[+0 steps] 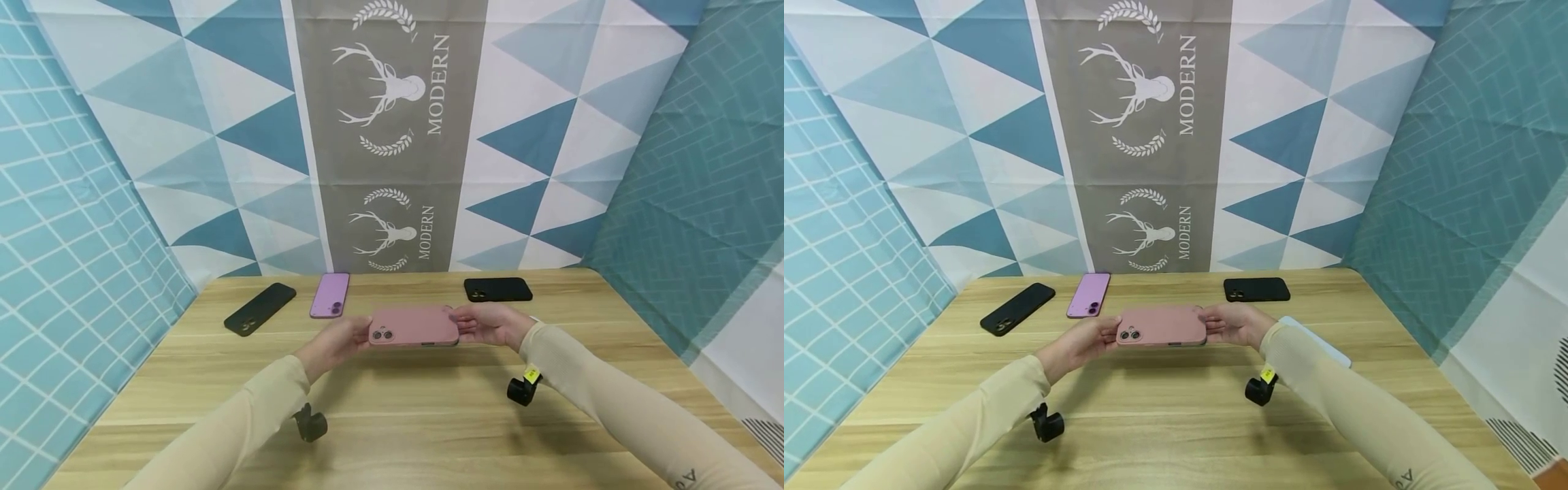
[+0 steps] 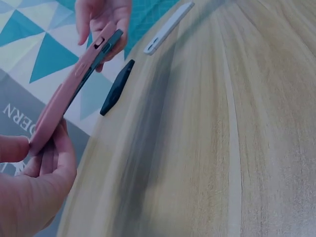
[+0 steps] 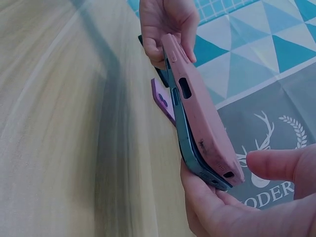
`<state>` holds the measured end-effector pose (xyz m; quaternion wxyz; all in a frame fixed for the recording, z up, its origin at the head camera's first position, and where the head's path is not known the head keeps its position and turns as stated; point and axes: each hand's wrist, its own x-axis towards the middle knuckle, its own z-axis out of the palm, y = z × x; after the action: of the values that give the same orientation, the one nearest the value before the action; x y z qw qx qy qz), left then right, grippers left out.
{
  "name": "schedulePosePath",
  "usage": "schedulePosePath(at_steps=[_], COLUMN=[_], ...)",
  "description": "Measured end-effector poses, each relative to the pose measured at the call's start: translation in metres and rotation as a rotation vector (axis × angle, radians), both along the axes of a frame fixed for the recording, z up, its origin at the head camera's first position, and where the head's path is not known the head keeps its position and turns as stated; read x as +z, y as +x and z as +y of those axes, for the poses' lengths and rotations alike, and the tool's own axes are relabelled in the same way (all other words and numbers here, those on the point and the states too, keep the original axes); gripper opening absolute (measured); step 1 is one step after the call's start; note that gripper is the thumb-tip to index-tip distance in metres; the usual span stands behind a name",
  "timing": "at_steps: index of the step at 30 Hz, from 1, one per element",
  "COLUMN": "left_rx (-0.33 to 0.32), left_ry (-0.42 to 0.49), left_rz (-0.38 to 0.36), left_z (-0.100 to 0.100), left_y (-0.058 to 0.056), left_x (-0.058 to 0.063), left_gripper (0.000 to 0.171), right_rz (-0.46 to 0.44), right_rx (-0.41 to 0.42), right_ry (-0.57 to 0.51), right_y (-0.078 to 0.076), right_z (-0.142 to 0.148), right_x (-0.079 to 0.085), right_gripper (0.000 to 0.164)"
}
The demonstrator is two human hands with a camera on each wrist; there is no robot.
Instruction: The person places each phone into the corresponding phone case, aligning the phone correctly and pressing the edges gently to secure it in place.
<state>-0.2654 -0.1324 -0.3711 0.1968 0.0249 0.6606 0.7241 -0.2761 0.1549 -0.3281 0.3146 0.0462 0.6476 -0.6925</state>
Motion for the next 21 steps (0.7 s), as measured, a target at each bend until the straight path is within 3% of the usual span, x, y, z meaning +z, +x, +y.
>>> schedulePosePath(at_steps=[10,16,21], left_rx=[0.062,0.155,0.183], left_ry=[-0.055,0.031,0.068], left_rz=[-0.045,-0.113,-0.108], left_z=[0.007,0.011,0.013], left_y=[0.002,0.000,-0.001], left_x=[0.005,0.010,0.015], left_gripper=[0.032,0.028,0.034], right_rz=[0.019,0.007,-0.037], right_rx=[0.049,0.050,0.058], right_ry=[-0.003,-0.043,-0.060], right_y=[-0.002,-0.002,-0.002], right_z=[0.002,0.002,0.002], right_x=[0.001,0.000,0.000], right_gripper=[0.039,0.044,0.041])
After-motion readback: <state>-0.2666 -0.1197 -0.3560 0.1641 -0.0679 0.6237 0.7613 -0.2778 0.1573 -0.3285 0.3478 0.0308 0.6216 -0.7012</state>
